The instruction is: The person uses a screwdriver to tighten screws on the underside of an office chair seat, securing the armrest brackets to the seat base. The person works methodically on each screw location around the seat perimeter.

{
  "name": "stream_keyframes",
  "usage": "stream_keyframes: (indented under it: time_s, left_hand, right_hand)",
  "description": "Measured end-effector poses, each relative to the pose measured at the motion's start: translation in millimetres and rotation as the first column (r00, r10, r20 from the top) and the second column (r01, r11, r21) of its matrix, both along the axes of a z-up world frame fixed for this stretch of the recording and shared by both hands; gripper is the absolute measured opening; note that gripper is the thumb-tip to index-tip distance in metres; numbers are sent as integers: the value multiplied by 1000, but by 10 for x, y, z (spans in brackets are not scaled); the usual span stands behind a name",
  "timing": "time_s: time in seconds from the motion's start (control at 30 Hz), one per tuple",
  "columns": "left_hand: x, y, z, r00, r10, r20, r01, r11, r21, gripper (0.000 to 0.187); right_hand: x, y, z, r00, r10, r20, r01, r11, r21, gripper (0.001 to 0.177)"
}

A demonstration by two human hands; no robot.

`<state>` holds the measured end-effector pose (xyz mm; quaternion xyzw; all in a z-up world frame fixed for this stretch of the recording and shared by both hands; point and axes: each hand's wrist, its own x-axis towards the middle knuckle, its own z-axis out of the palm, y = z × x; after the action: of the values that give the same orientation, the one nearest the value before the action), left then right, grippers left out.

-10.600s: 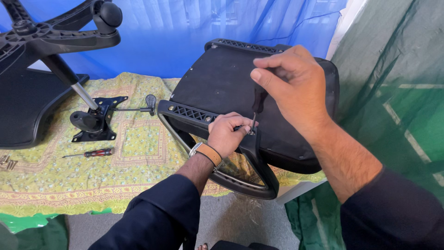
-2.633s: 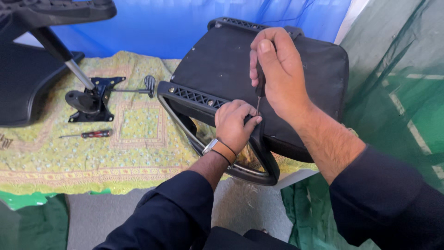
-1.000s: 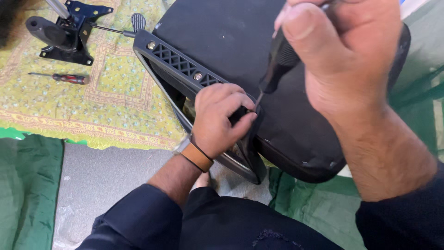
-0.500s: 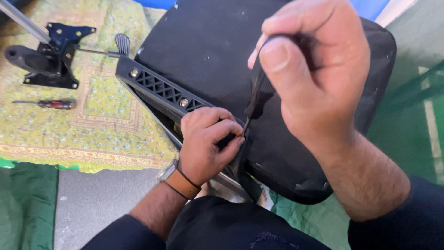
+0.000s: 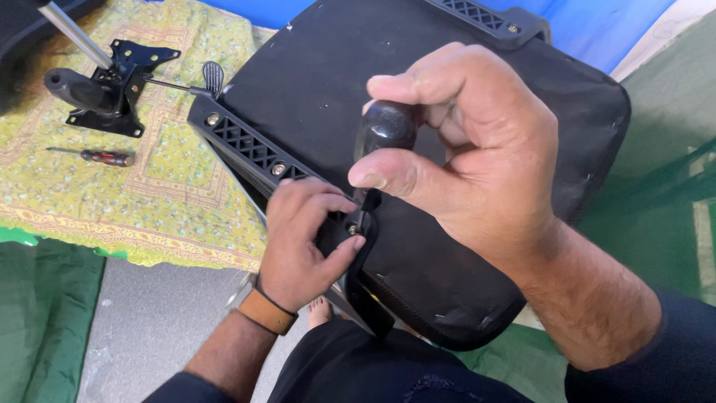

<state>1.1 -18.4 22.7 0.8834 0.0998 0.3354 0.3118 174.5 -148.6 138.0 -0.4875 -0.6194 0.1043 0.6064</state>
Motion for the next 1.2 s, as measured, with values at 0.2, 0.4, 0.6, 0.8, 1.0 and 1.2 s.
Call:
stream_keyframes:
  time_s: [0.2,0.4,0.6,0.8,1.0,1.2]
  left_hand:
    - [-8,-217,-94,968,243,-55,-247,964,-98,39]
    - [35,-299,-69,962,263,-74,-271,954,-131,24]
    - [114,-413,-70,937,331,-108,-346,922,-176,23]
    - [215,-722,-102,862,505,-47,-500,831,-243,21]
    - [240,-881,-185,783,622,1,-614,773,-158,24]
    - [252,-935,-243,774,632,36,-610,760,-224,22]
  right_hand:
    - [112,-45,205,980,62,188,-45,995,-93,33]
    - [108,-49,269,980,166,113,-158,985,-75,28]
    - [199,-21,76,990,46,137,-43,999,-23,35]
    - [203,-55,2,998,67,-8,-68,995,-72,50]
    - [229,18,77,955,291,53,-291,957,-23,41]
    - [179,-38,149,928,364,-77,-372,918,-135,34]
